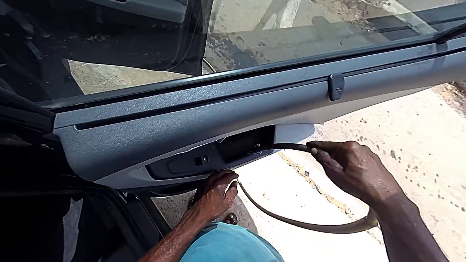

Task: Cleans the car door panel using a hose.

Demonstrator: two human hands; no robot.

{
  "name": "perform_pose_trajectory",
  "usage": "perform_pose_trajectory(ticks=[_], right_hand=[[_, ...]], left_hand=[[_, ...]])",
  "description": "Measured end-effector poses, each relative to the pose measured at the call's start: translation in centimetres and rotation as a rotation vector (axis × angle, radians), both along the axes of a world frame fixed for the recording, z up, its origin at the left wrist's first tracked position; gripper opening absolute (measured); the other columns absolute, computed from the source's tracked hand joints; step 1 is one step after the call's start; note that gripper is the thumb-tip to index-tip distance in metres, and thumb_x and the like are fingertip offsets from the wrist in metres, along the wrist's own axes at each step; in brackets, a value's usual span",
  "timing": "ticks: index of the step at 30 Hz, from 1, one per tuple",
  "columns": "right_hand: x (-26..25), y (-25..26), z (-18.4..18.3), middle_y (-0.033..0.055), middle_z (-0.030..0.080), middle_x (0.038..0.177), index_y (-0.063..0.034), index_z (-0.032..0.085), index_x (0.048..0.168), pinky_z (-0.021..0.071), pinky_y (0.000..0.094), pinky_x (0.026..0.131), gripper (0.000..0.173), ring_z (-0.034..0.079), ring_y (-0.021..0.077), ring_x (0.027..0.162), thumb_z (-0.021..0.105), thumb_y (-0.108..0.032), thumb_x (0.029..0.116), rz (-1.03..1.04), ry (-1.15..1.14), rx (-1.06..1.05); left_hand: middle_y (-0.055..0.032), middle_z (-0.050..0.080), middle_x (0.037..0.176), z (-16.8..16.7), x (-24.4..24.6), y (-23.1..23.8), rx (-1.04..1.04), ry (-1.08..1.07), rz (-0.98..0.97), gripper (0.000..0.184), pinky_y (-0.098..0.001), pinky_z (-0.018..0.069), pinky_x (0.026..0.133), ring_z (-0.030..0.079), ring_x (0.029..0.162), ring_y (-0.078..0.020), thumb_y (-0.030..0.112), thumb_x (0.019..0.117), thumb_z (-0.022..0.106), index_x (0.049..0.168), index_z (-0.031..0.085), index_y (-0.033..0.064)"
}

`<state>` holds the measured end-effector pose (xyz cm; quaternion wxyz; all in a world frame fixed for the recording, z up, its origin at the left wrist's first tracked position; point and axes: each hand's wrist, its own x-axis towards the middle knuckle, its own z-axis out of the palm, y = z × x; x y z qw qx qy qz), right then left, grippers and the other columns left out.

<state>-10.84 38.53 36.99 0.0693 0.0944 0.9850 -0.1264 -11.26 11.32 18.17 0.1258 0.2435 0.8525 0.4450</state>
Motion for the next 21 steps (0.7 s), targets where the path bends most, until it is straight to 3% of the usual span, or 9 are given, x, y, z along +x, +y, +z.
perform_pose_trajectory(ticks=[3, 6, 11, 13, 16, 19, 21], right_hand=[[2.6, 0.3, -0.5, 0.0127, 0.072, 0.083, -0.0160, 0.074, 0.125, 0.0500, 0.0610, 0.062, 0.033, 0.068, 0.0330, 0.071, 0.049, -0.030, 0.1084, -0.067, 0.096, -0.049], [4.8, 0.2, -1.6, 0.0038, 0.071, 0.079, -0.0193, 0.073, 0.127, 0.0517, 0.0494, 0.059, 0.037, 0.064, 0.0188, 0.063, 0.047, -0.037, 0.1080, -0.006, 0.159, -0.189], [7.0, -3.4, -0.9, -0.0081, 0.066, 0.073, -0.0239, 0.073, 0.127, 0.0466, 0.0309, 0.048, 0.033, 0.053, 0.0049, 0.053, 0.052, -0.035, 0.1054, 0.092, 0.246, -0.383], [7.2, -4.3, -0.5, -0.0095, 0.067, 0.075, -0.0247, 0.073, 0.128, 0.0456, 0.0283, 0.048, 0.032, 0.052, 0.0027, 0.053, 0.053, -0.034, 0.1053, 0.137, 0.237, -0.437], [7.5, -3.8, -0.5, -0.0063, 0.069, 0.077, -0.0260, 0.072, 0.131, 0.0461, 0.0344, 0.051, 0.033, 0.055, 0.0072, 0.056, 0.051, -0.035, 0.1069, 0.139, 0.219, -0.372], [8.5, -2.1, -1.1, 0.0058, 0.069, 0.076, -0.0228, 0.070, 0.134, 0.0463, 0.0504, 0.052, 0.036, 0.061, 0.0231, 0.058, 0.046, -0.034, 0.1088, 0.037, 0.227, -0.220], [9.9, -1.4, -1.9, 0.0121, 0.069, 0.076, -0.0198, 0.069, 0.134, 0.0467, 0.0564, 0.053, 0.037, 0.063, 0.0312, 0.060, 0.045, -0.033, 0.1098, 0.005, 0.223, -0.159]], left_hand=[[-0.0058, 0.068, 0.131, -0.1, 0.3, 0.2, -0.059, -0.040, -0.034, 0.033, -0.0386, 0.0488, 0.109, 0.063, 0.124, -0.0176, 0.026, 0.1046, 0.052, 0.126, 0.071, 0.0102], [-0.0034, 0.068, 0.133, 0.0, 1.3, 0.3, -0.141, -0.074, -0.072, 0.035, -0.0397, 0.0472, 0.110, 0.062, 0.125, -0.0168, 0.029, 0.1054, 0.050, 0.127, 0.071, 0.0122], [-0.0052, 0.071, 0.127, -0.1, 3.9, 0.6, -0.200, -0.059, -0.033, 0.034, -0.0429, 0.0540, 0.101, 0.068, 0.117, -0.0196, 0.028, 0.1038, 0.050, 0.124, 0.073, 0.0116], [-0.0059, 0.071, 0.126, 0.0, 5.1, 0.8, -0.239, -0.079, -0.008, 0.034, -0.0442, 0.0537, 0.101, 0.068, 0.116, -0.0215, 0.028, 0.1036, 0.051, 0.125, 0.072, 0.0119], [-0.0063, 0.072, 0.125, 0.0, 7.3, 1.1, -0.235, -0.098, 0.031, 0.034, -0.0440, 0.0530, 0.102, 0.067, 0.117, -0.0215, 0.029, 0.1035, 0.051, 0.124, 0.073, 0.0120], [-0.0052, 0.072, 0.122, -0.7, 9.7, 1.4, -0.234, -0.099, 0.067, 0.034, -0.0432, 0.0536, 0.101, 0.068, 0.114, -0.0196, 0.030, 0.1040, 0.051, 0.124, 0.073, 0.0129], [-0.0047, 0.072, 0.122, -1.2, 11.5, 1.6, -0.246, -0.126, 0.108, 0.034, -0.0439, 0.0542, 0.099, 0.069, 0.112, -0.0191, 0.030, 0.1041, 0.051, 0.125, 0.072, 0.0136]])
